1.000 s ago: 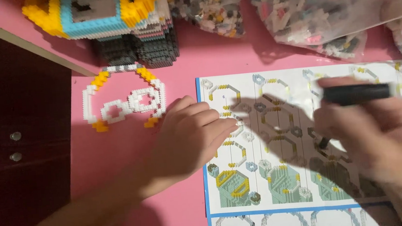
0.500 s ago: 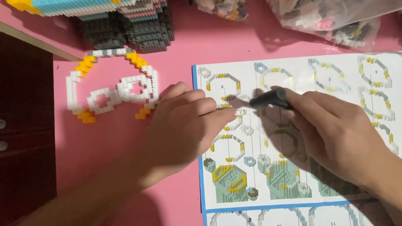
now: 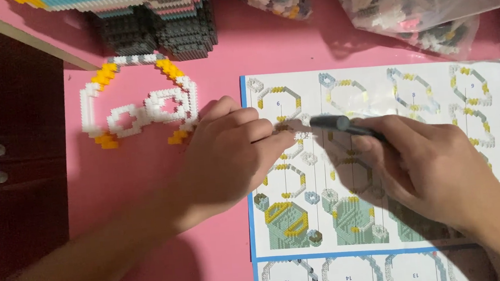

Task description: Assembling a model using tiny interlocking plastic blocks, following a printed guide and using a small hammer tool.

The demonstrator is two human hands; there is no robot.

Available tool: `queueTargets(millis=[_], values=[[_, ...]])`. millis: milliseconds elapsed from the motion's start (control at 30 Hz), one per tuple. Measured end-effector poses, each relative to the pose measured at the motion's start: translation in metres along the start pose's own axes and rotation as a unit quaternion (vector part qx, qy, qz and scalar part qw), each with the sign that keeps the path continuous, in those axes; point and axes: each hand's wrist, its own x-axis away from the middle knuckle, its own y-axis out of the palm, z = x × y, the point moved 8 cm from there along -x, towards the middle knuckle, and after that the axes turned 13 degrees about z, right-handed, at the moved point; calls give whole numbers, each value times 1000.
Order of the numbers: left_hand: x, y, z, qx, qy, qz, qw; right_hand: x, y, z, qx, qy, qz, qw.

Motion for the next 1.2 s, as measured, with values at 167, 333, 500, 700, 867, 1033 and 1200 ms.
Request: queueTargets(millis=[167, 333, 500, 700, 867, 1033, 1200], values=[[-1, -6, 2, 13, 2, 52, 999, -4, -18, -6, -127, -28, 31, 991], [-7, -17, -4, -30, -19, 75, 997, 0, -18, 18, -49, 47, 39, 997], [-5, -15, -4, -4, -24, 93, 995, 4, -11, 33, -147, 155, 29, 976], [-7, -12, -5, -17, -21, 54, 998, -3, -13, 30, -135, 178, 41, 974], [-5, -7, -8, -19, -23, 27, 999, -2, -10, 37, -76, 188, 47, 978], [-7, -7, -8, -35, -20, 12, 999, -1, -5, 37, -31, 150, 49, 987], [-8, -9, -7, -43, -12, 15, 999, -3, -6, 34, -13, 118, 57, 991]])
